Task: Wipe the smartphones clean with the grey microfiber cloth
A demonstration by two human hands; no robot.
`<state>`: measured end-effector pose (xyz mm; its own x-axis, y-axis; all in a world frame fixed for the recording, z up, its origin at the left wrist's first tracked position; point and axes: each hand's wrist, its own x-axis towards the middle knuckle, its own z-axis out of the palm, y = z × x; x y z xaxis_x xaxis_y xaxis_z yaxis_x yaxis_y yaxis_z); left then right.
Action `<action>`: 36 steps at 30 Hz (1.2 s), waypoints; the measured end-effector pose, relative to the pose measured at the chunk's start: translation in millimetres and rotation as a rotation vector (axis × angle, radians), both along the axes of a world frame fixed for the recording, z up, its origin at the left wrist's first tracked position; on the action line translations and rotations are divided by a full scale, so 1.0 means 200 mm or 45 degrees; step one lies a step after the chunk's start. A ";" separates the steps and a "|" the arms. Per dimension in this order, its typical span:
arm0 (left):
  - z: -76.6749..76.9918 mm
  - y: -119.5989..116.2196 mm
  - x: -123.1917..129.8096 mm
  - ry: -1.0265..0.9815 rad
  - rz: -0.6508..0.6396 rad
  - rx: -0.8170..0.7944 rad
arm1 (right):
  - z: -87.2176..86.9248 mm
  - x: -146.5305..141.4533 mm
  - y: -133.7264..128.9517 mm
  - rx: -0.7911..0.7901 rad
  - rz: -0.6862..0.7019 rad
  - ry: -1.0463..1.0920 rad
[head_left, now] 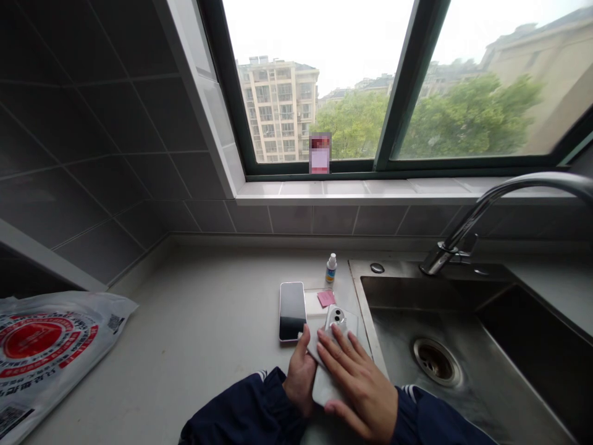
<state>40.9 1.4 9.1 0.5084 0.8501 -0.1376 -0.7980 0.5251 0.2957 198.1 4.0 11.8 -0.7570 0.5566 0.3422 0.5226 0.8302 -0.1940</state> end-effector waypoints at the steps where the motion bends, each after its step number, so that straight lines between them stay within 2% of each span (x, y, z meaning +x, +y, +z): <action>1: 0.01 0.00 0.00 -0.032 0.013 -0.047 | 0.01 0.00 0.00 -0.032 0.052 -0.005; 5: 0.06 -0.01 0.01 -0.097 0.061 -0.140 | 0.04 0.02 0.01 -0.111 0.193 0.033; 11: 0.07 0.00 -0.02 -0.072 0.041 -0.104 | 0.03 0.02 0.01 -0.074 0.304 0.111; 20: 0.04 0.02 -0.03 -0.058 0.015 -0.037 | 0.06 0.03 0.02 -0.069 0.319 0.241; 28: 0.07 0.01 -0.03 -0.021 0.069 -0.102 | 0.10 0.05 0.02 -0.042 0.292 0.302; 36: 0.03 0.02 -0.05 -0.117 -0.031 -0.070 | 0.13 0.02 -0.01 -0.071 0.299 0.136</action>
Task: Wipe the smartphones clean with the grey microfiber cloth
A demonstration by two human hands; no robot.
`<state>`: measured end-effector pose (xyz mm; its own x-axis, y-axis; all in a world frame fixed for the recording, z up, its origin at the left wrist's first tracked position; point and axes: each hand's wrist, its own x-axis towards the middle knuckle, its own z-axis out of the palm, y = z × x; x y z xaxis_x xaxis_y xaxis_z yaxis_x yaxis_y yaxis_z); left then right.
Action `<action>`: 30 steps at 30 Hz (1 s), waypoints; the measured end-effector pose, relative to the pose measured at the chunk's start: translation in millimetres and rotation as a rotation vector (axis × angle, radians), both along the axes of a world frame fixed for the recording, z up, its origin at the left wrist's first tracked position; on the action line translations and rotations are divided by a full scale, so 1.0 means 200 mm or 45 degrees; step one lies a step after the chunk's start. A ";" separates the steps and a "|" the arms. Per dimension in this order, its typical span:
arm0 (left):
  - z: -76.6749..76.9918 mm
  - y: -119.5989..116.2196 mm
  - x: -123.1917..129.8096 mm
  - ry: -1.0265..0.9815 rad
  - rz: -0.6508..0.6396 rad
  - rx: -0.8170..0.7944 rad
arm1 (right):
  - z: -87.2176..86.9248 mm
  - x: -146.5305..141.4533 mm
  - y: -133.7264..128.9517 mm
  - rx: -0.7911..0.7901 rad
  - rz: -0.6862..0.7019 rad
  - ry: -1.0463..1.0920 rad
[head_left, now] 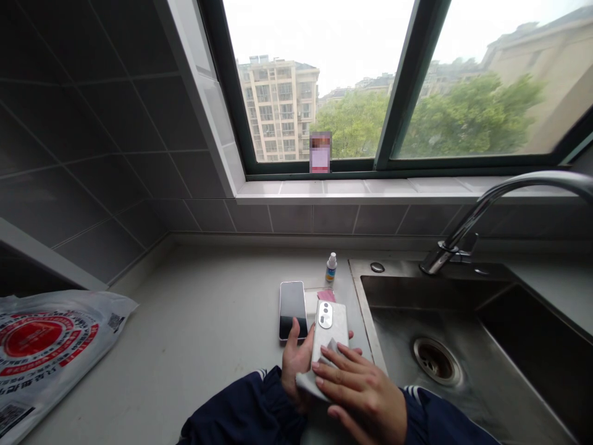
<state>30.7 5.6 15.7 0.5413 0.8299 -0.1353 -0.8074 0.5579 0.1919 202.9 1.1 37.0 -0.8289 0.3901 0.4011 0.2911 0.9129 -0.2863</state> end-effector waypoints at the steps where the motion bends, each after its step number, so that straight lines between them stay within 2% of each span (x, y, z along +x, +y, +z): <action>1: -0.01 0.00 0.00 -0.008 -0.018 0.007 | 0.00 -0.01 -0.01 -0.007 0.008 -0.024; 5: -0.02 0.01 -0.02 0.011 -0.065 0.054 | -0.04 -0.03 -0.02 0.009 -0.006 -0.029; 11: -0.06 0.01 -0.02 0.046 -0.093 0.099 | -0.14 -0.06 -0.02 0.150 -0.023 0.088; 17: -0.05 0.00 -0.02 0.074 -0.196 0.139 | -0.18 -0.09 -0.05 0.249 -0.090 0.119; 20: -0.02 0.00 -0.02 0.091 -0.210 0.176 | -0.18 -0.08 -0.05 0.226 -0.102 0.115; 24: 0.02 -0.01 -0.02 0.081 -0.147 0.157 | -0.16 -0.07 -0.04 0.172 -0.085 0.094; 30: 0.01 -0.02 0.00 -0.016 -0.047 0.085 | -0.07 -0.05 -0.03 0.088 -0.128 0.076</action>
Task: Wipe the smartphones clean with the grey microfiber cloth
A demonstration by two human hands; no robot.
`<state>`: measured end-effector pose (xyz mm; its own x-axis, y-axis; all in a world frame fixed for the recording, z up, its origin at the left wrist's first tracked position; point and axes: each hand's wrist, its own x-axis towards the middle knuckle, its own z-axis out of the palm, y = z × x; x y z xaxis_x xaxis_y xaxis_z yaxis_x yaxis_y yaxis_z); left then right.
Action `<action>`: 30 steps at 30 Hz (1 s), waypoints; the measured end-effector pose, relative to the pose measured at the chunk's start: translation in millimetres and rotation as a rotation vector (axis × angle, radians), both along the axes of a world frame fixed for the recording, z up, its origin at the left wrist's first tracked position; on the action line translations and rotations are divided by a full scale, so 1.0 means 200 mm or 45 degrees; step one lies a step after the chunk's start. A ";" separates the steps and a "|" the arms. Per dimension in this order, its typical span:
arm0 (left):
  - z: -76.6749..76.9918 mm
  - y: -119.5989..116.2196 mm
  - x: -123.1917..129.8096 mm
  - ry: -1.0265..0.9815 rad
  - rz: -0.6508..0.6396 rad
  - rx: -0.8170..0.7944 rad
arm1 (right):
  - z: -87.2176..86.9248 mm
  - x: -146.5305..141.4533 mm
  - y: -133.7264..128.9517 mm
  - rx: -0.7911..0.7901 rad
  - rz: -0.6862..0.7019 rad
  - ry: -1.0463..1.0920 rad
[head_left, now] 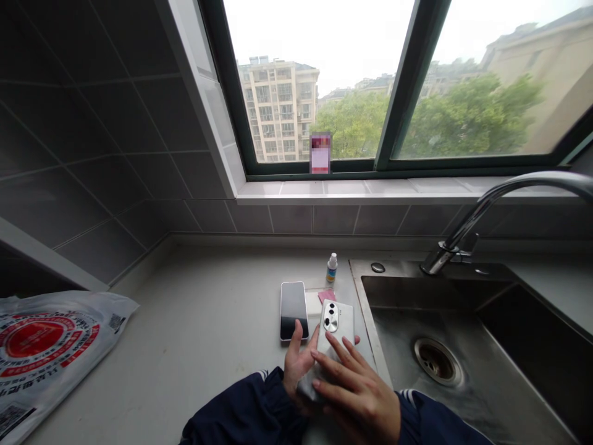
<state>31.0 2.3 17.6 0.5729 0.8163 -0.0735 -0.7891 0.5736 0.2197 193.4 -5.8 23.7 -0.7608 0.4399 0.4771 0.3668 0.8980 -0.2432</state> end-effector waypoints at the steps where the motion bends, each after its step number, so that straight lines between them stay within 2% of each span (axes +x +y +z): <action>1: 0.00 0.00 0.00 -0.010 0.016 -0.002 | 0.02 0.00 0.00 -0.010 0.003 -0.009; 5: 0.00 0.01 0.00 -0.029 0.055 0.000 | 0.07 0.02 0.01 -0.064 0.028 -0.040; 10: 0.01 0.00 0.00 -0.026 0.031 -0.015 | 0.09 0.03 0.02 -0.081 0.036 -0.061; 16: 0.01 0.00 0.01 -0.041 0.078 -0.055 | 0.07 0.03 0.02 -0.086 0.035 -0.032; 26: 0.04 0.00 0.01 0.014 0.086 -0.083 | 0.04 -0.01 0.02 0.102 0.100 0.082; 30: 0.03 0.00 0.01 -0.012 0.053 -0.064 | 0.04 0.00 0.02 0.063 0.071 0.084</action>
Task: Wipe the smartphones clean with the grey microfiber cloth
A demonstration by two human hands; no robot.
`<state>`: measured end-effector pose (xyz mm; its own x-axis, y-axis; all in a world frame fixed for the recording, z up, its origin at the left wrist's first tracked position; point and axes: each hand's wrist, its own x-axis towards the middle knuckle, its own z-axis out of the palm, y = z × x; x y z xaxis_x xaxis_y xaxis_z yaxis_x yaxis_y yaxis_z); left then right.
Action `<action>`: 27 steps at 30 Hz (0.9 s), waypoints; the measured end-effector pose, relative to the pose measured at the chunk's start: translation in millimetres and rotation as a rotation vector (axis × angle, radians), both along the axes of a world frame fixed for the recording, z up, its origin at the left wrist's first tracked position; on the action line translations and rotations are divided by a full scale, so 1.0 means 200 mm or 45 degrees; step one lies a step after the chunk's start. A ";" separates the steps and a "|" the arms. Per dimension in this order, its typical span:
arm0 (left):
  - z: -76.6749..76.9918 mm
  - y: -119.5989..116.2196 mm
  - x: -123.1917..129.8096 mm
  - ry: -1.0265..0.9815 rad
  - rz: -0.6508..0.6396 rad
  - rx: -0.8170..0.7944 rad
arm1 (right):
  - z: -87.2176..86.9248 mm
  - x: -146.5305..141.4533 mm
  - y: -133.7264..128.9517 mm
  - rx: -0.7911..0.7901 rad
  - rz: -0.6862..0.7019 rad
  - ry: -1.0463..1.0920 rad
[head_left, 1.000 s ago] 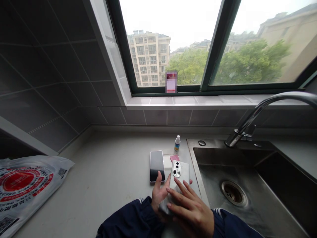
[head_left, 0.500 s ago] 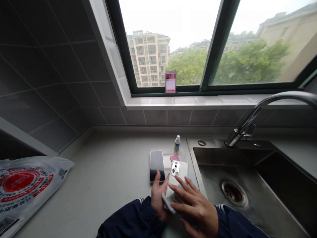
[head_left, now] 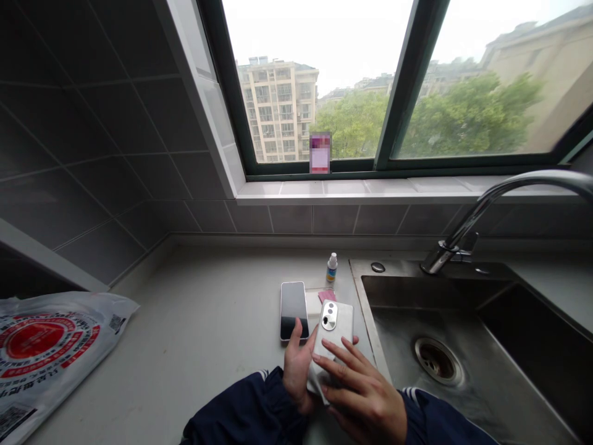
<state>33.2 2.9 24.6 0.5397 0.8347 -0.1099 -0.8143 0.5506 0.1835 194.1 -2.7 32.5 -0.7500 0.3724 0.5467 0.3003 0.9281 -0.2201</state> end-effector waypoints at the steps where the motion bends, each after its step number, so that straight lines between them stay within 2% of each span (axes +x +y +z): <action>1: 0.00 0.00 0.00 -0.006 -0.004 0.004 | 0.00 0.00 0.00 -0.016 -0.014 0.000; 7: 0.00 -0.01 0.00 0.028 0.003 -0.004 | 0.01 0.02 0.01 -0.060 -0.040 -0.048; 17: 0.03 0.00 0.01 0.048 0.032 -0.001 | 0.03 0.12 0.12 -0.094 -0.008 -0.122; 27: -0.04 -0.02 0.04 -0.017 -0.007 -0.016 | -0.04 0.01 0.02 -0.010 -0.194 -0.140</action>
<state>40.2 -1.5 16.0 0.5454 0.8305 -0.1130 -0.8138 0.5570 0.1658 196.9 1.6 25.2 -0.7395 0.4904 0.4610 0.4602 0.8682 -0.1854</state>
